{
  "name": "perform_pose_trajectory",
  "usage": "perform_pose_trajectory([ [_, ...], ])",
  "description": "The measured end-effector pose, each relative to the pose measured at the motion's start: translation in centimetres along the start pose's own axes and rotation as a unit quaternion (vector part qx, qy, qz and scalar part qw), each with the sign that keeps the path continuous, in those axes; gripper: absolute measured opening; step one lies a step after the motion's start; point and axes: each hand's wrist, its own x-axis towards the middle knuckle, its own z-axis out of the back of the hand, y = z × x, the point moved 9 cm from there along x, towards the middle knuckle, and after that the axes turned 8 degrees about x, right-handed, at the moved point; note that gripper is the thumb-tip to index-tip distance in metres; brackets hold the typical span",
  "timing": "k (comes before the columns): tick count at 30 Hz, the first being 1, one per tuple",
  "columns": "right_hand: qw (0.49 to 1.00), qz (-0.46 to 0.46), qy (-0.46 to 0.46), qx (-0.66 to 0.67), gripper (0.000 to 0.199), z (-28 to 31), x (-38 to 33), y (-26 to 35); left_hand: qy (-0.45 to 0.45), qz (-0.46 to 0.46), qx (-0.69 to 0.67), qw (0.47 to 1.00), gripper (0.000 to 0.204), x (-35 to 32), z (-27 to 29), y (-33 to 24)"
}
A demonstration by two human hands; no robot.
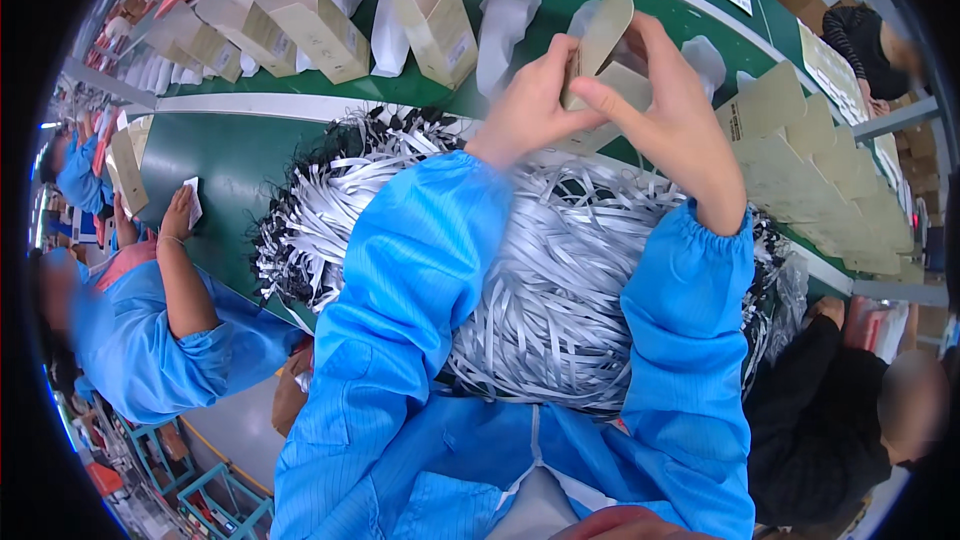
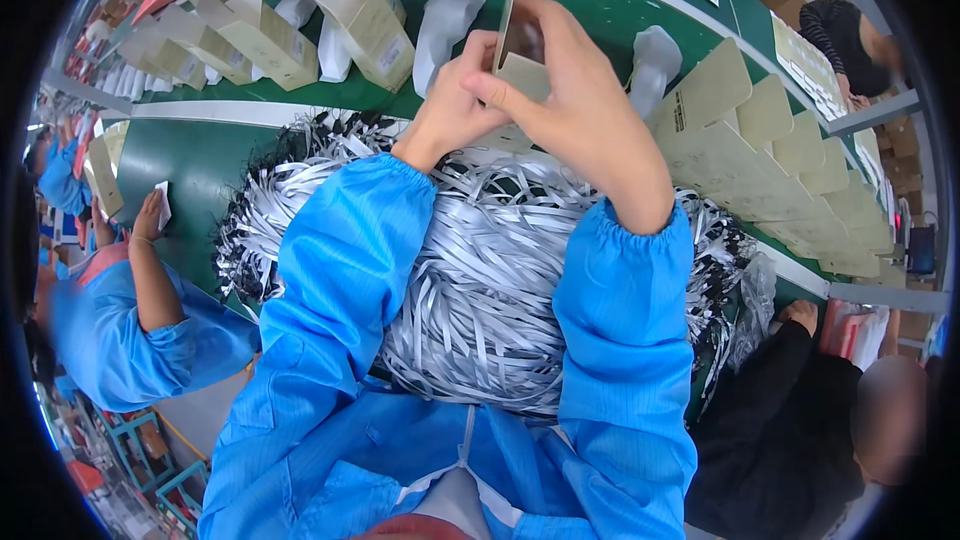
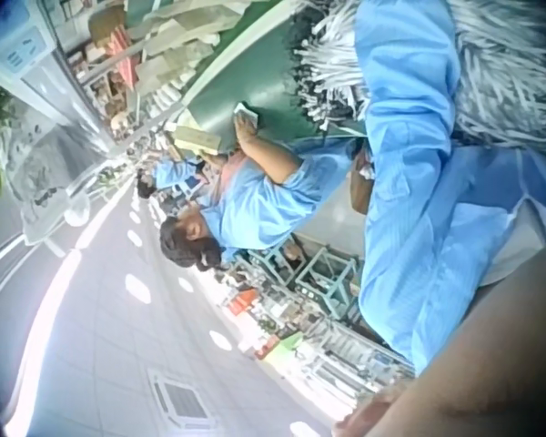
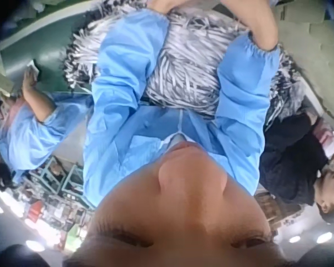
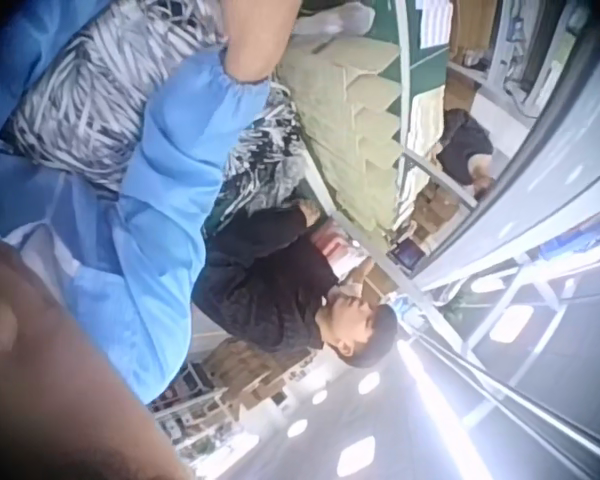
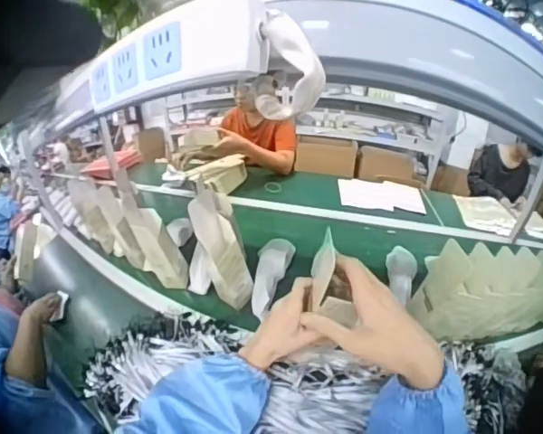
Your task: Bundling electronic cables and placing them into cardboard boxes on an assembly line.
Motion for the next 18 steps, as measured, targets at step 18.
perform_pose_trajectory([
  [18,0.977,0.094,-0.084,-0.174,0.021,1.1,0.3,-2.4,0.424,0.101,0.207,0.876,0.023,-4.7,-3.3,0.2],
])
